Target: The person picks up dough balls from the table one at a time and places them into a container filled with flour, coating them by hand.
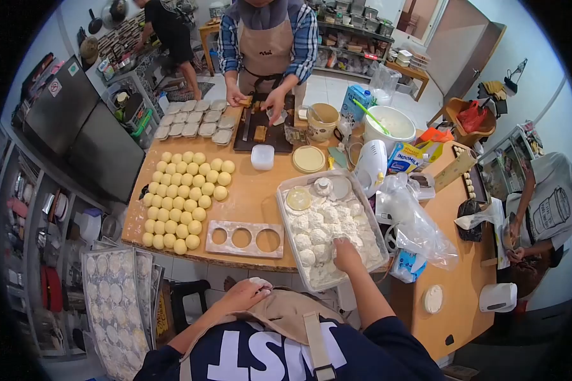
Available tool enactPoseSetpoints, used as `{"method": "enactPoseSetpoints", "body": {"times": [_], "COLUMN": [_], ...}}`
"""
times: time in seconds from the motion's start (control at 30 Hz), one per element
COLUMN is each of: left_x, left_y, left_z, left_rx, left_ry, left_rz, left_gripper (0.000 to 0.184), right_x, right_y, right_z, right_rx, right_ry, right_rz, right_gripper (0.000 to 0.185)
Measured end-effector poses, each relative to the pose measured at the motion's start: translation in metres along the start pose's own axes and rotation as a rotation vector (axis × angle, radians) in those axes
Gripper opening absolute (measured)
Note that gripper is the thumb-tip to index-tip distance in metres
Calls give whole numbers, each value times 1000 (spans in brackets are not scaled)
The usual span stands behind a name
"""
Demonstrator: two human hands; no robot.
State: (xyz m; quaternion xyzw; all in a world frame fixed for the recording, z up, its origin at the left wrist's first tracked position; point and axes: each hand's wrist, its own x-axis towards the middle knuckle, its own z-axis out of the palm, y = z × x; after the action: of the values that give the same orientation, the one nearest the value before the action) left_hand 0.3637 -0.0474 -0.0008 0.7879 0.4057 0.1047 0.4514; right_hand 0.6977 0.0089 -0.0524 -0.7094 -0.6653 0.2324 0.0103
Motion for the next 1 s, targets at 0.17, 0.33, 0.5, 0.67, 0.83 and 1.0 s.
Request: {"method": "enactPoseSetpoints", "body": {"times": [0.17,0.33,0.5,0.67,0.83,1.0], "left_x": [1,-1,-2,0,3,0], "left_y": [6,6,1,8,10,10], "left_z": [-3,-4,-2,-3,-2,-1], "left_rx": [12,24,-23,12,-4,12], "left_ry": [-5,-18,-75,9,-10,-18], "left_rz": [9,0,-60,9,15,5], "left_gripper": [28,29,31,29,30,31], "right_x": [10,28,14,-9,-10,-16], "right_y": [10,46,58,21,7,29], "right_z": [20,12,3,26,48,15], "right_rx": [-104,159,462,595,591,331], "right_ry": [-89,-115,-167,-164,-120,143], "right_rz": [-26,-44,-59,-55,-139,-53], "right_gripper": [50,36,32,29,26,31]}}
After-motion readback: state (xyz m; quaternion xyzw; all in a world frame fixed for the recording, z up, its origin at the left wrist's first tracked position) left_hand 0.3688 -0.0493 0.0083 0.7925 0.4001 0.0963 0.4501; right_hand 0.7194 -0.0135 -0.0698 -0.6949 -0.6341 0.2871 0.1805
